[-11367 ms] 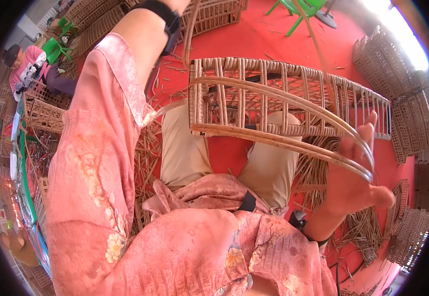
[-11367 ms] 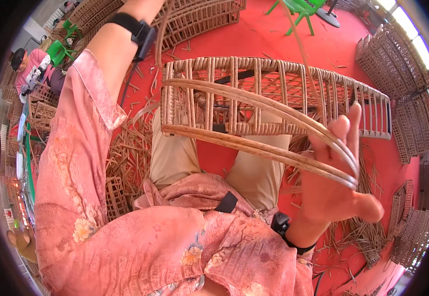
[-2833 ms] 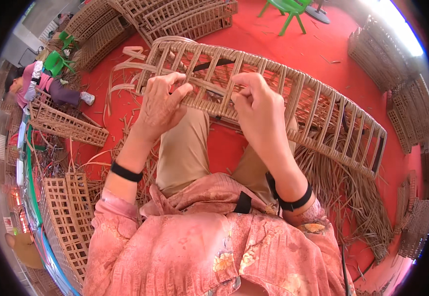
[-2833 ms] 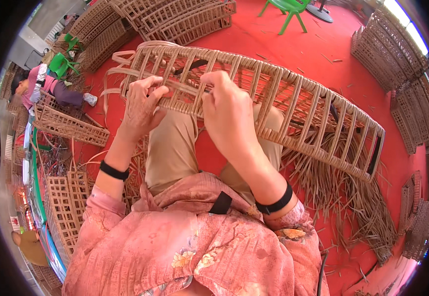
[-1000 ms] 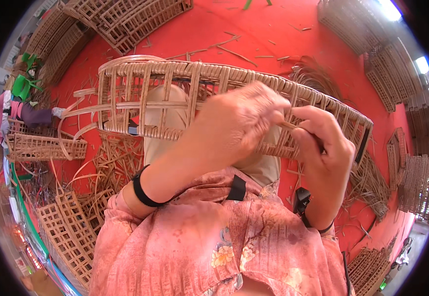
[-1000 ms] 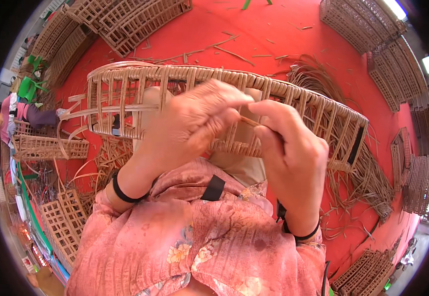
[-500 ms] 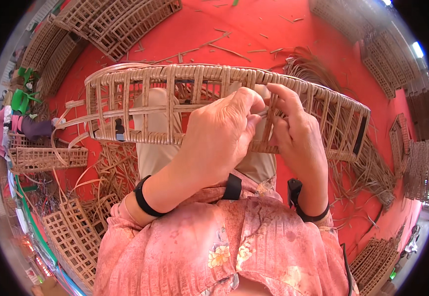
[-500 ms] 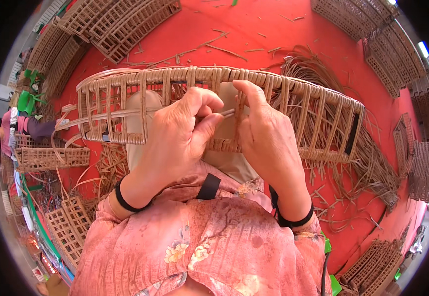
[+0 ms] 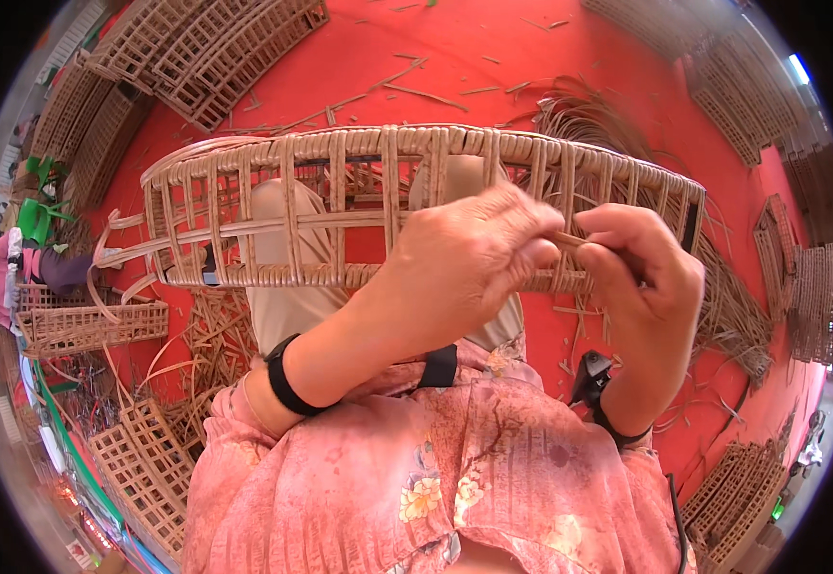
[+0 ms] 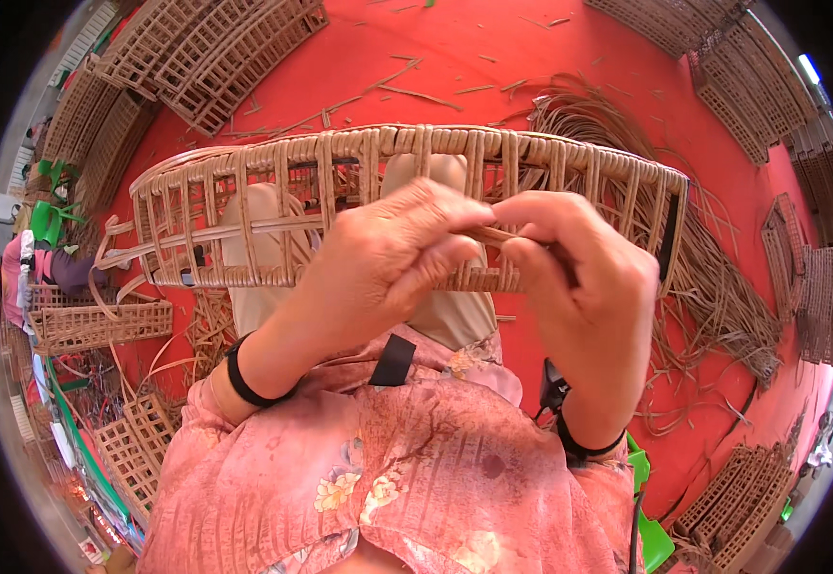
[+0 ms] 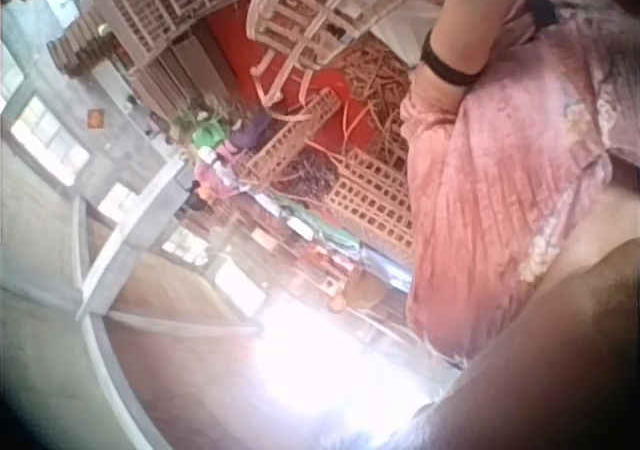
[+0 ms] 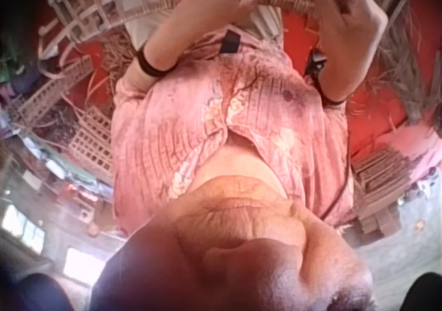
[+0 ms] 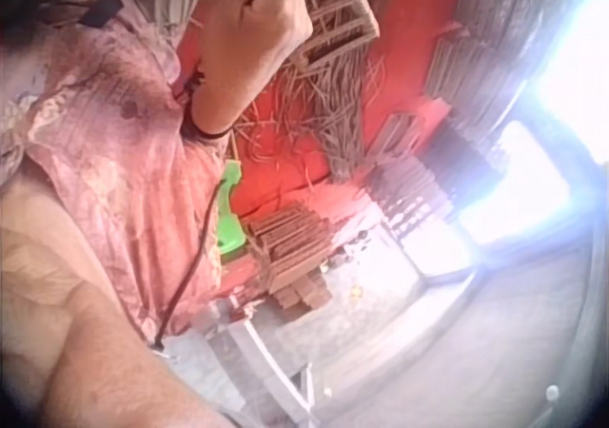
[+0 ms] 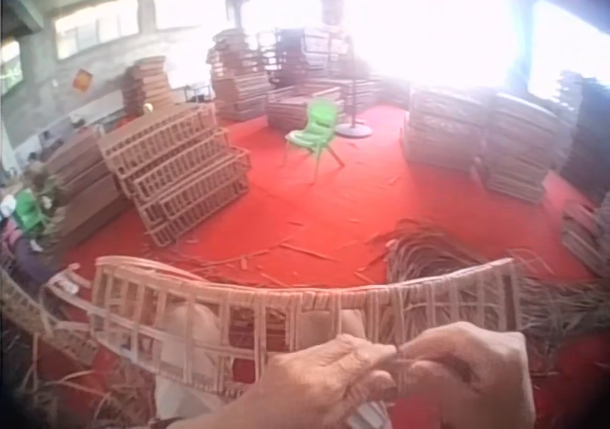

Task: The recorder is weaving a rectangular basket or furniture component using bamboo or wood strips.

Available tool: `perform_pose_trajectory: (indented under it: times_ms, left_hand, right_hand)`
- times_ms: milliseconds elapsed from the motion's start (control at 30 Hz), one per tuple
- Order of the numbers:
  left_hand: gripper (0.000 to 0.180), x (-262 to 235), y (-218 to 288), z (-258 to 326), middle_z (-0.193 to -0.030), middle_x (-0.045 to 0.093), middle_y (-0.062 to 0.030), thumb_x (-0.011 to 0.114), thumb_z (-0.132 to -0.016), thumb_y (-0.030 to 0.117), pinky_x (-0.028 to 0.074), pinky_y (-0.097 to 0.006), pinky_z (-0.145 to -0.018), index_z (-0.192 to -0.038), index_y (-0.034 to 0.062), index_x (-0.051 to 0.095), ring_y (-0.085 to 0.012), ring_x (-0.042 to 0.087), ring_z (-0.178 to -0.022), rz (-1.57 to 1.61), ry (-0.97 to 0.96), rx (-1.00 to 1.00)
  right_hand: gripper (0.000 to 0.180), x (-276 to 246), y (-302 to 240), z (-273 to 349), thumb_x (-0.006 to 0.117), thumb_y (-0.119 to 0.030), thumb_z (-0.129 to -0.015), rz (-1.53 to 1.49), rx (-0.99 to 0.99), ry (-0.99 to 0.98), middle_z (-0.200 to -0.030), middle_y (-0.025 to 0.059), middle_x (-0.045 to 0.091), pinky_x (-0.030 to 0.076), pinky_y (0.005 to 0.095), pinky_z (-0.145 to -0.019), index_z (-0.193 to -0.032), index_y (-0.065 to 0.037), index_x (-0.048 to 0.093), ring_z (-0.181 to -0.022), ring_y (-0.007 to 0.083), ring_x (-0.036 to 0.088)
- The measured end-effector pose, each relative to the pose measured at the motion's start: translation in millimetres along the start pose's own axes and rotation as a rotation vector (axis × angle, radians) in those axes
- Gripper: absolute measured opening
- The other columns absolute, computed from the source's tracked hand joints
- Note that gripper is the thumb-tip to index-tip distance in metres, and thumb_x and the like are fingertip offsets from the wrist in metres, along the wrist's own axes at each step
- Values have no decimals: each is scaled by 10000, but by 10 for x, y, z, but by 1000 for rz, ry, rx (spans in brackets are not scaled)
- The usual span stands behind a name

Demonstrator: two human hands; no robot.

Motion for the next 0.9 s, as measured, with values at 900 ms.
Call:
perform_pose_trajectory:
  times_ms: [900]
  left_hand:
    - [162,231,129,-196,-1033,651,-140,684,-900,41,534,-355,-703,-1057,27,645,-245,674,-809,-100,23,-79]
  right_hand:
    - [214,-145,343,-39,660,34,-817,21,-32,-46,-763,105,663,510,300,-616,-1018,-33,686,-657,160,670]
Point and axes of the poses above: each hand's wrist, its own z-axis away from the middle knuckle, its own x-axis out of the palm, y = z × x, the point moved 7 cm from there along -z, towards the middle knuckle
